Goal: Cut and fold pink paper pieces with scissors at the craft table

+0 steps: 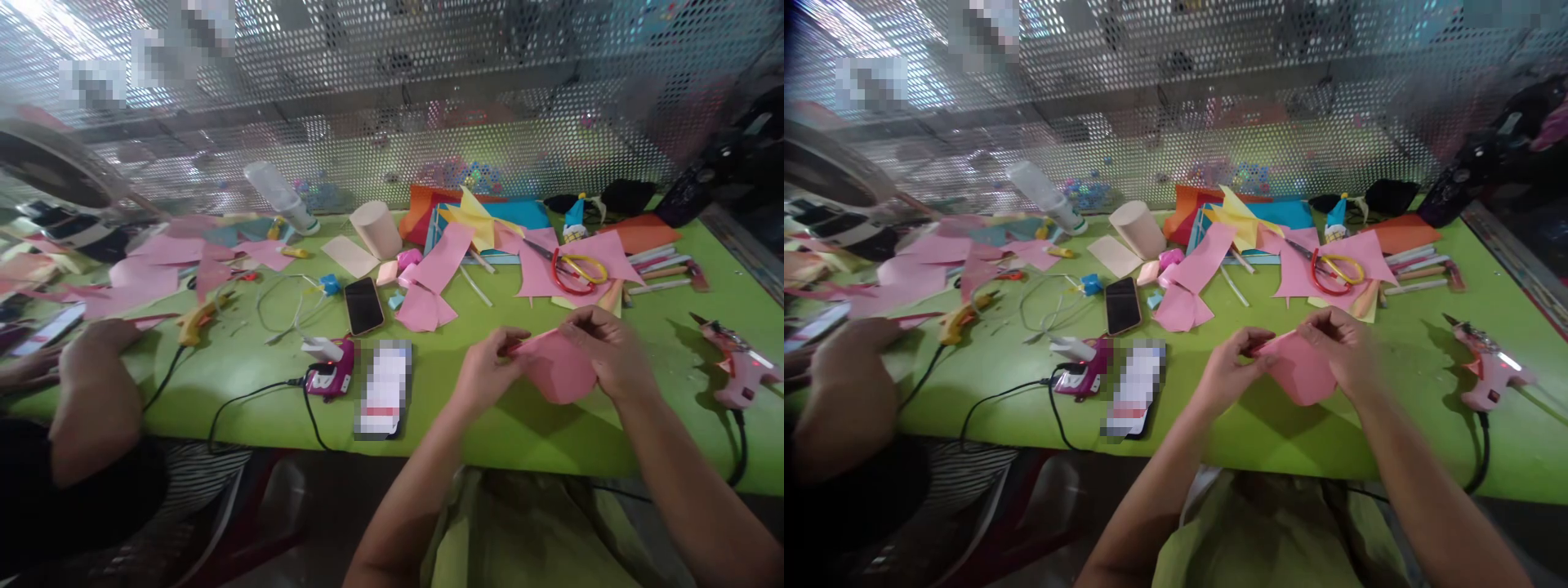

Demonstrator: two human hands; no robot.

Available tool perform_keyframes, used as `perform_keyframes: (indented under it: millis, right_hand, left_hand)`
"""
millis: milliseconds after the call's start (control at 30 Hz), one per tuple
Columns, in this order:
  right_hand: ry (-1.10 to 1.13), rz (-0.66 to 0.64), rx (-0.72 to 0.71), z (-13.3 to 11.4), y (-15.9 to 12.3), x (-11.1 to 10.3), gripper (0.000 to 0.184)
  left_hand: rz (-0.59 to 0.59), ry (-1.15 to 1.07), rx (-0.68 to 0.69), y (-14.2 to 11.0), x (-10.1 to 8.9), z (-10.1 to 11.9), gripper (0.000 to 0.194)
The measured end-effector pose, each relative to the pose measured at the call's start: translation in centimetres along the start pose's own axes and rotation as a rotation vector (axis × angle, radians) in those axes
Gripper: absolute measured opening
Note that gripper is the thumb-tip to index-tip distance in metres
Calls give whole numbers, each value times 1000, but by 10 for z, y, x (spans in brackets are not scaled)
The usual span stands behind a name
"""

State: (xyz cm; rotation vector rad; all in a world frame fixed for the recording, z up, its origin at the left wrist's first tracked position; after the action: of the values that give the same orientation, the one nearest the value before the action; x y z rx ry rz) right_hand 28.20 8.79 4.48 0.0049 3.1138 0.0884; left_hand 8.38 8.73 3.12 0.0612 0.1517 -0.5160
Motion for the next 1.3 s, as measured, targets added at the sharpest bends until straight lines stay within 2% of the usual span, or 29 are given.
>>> perform_keyframes:
  millis: [133, 300, 500, 700, 800, 900, 1100, 1233, 1300]
  right_hand:
    - [57, 73, -13, -3, 0, -8, 27]
    - [63, 95, -2, -1, -3, -11, 26]
    - [69, 98, 4, 2, -5, -11, 24]
    - [27, 106, -11, -6, -6, -10, 25]
    - [-27, 77, -28, -11, -5, -8, 24]
    - [-110, 35, -55, -15, -4, -3, 20]
    - [-250, -115, -75, -14, -8, 18, 18]
    - [-237, -115, -60, -4, -8, 18, 19]
    - [-181, -102, -59, -1, -7, 14, 19]
  left_hand:
    - [7, -52, -47, 0, -3, -4, 26]
    - [11, -200, -58, -1, -3, -10, 31]
    - [38, -255, -60, 0, -3, -16, 31]
    - [30, -293, -107, 0, -3, -19, 34]
    - [-16, -196, -96, -1, -3, -12, 32]
    - [-28, -8, -51, -2, -4, 0, 31]
    - [-53, 217, -9, 1, 5, 7, 23]
    - [-59, 301, -9, 1, 7, 7, 22]
    - [-26, 315, 5, 0, 5, 8, 21]
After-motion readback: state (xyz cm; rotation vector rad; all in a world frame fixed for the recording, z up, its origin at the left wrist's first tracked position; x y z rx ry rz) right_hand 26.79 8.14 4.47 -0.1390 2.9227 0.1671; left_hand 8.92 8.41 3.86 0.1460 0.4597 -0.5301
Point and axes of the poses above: each hand's wrist, its own y-axis towards the middle knuckle, its own x-axis out of the palm, z = x × y, the point moved 9 cm from there along y, towards the middle knuckle, and after that the axes turned 11 degrees about -z, right-handed, at the moved point
